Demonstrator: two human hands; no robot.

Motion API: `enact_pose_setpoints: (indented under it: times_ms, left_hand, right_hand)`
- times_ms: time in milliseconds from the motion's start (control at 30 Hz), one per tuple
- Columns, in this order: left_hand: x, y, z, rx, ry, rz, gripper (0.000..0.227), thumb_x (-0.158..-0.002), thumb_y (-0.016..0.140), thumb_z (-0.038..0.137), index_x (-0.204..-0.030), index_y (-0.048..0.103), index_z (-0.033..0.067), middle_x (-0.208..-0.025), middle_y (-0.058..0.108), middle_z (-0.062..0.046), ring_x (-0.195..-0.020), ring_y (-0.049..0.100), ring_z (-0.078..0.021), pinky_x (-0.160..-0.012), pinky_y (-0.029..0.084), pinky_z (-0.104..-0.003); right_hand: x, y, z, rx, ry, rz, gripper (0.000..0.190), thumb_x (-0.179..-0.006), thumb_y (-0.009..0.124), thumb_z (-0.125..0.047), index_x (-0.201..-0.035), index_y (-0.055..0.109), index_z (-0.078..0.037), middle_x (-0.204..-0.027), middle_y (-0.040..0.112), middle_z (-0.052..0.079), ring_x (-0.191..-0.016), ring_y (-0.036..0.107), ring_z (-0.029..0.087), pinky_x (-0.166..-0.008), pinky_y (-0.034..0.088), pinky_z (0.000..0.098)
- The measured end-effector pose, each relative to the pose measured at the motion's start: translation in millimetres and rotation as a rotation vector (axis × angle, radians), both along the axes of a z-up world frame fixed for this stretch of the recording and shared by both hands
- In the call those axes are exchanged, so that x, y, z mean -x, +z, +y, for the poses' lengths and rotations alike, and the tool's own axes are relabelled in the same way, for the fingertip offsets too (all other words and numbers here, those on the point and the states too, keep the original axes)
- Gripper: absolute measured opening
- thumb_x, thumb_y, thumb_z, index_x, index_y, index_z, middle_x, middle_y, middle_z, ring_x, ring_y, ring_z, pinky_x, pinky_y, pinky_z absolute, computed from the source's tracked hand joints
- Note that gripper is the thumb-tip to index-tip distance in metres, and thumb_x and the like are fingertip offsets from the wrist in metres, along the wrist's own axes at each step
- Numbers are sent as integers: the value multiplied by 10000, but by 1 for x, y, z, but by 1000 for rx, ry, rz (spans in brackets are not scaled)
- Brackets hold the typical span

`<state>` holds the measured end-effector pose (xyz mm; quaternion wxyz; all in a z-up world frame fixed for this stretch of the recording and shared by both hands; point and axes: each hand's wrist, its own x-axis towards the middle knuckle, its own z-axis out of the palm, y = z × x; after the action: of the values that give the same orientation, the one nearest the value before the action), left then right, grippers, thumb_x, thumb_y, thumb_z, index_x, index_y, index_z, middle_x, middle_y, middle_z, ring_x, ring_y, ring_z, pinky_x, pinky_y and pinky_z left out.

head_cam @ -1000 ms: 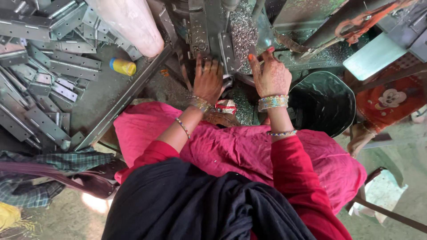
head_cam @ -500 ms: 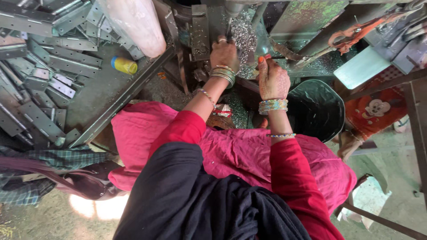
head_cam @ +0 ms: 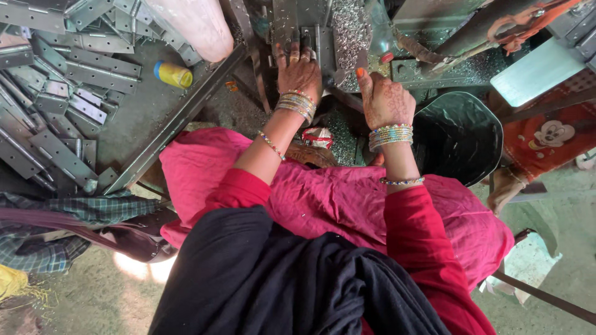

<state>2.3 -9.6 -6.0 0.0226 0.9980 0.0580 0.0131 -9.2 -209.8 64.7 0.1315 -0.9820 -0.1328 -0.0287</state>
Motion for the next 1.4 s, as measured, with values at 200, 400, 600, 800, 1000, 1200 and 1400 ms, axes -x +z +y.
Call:
enact_pose_setpoints:
  times_ms: [200,400,600,800,1000,1200,1400]
  left_hand:
    - [-15,-13,0,76,79,-141,449,-960,448,202,-1365,606,92,-1520,497,-72,-1465,329,-301,-1200,9,-643]
    - [12,-4,6,66,24,-151,428,-973,462,167,-1348,650,81,-1457,583,-64,-1466,384,-302,-1222,6,-660]
    - [-13,-1,4,-129,-17,-170,356,-1043,461,208,-1216,740,69,-1430,624,-123,-1489,394,-327,-1230,8,-652]
    - [-18,-11,2,-76,18,-291,393,-953,471,225,-1198,732,63,-1367,636,-114,-1398,443,-336,-1172,20,-680]
    - [-32,-21,10,-25,33,-194,347,-1032,457,193,-1198,738,76,-1412,626,-86,-1450,428,-314,-1219,42,-696]
    - [-57,-29,8,-53,66,-371,324,-973,512,209,-1134,766,88,-1371,647,-80,-1403,453,-295,-1196,61,-682]
    - [-50,-25,25,-22,53,-309,305,-1023,513,196,-1169,771,122,-1390,639,-64,-1462,404,-306,-1223,53,-697]
  right_hand:
    - [36,-101,-35,229,-33,137,681,-1105,336,-608,-1006,708,-45,-911,727,252,-809,745,405,-718,587,517]
    - [35,-124,-43,49,-57,276,720,-1068,351,-674,-962,756,-88,-916,733,253,-918,702,435,-807,551,549]
    - [7,-88,-31,144,28,66,690,-1057,349,-645,-952,752,-95,-889,740,225,-847,720,435,-757,561,543]
    - [36,-140,-52,124,6,223,730,-1027,378,-691,-896,751,-78,-892,738,227,-875,720,400,-784,565,517]
    - [12,-121,-38,61,45,101,645,-1066,412,-634,-874,737,-110,-826,727,237,-835,701,438,-703,546,556]
    - [28,-114,-34,151,25,76,576,-1063,409,-581,-904,724,-126,-873,736,217,-811,711,412,-708,555,545]
    - [45,-106,-33,8,51,239,585,-1049,420,-602,-922,733,-124,-878,735,233,-849,698,425,-719,542,549]
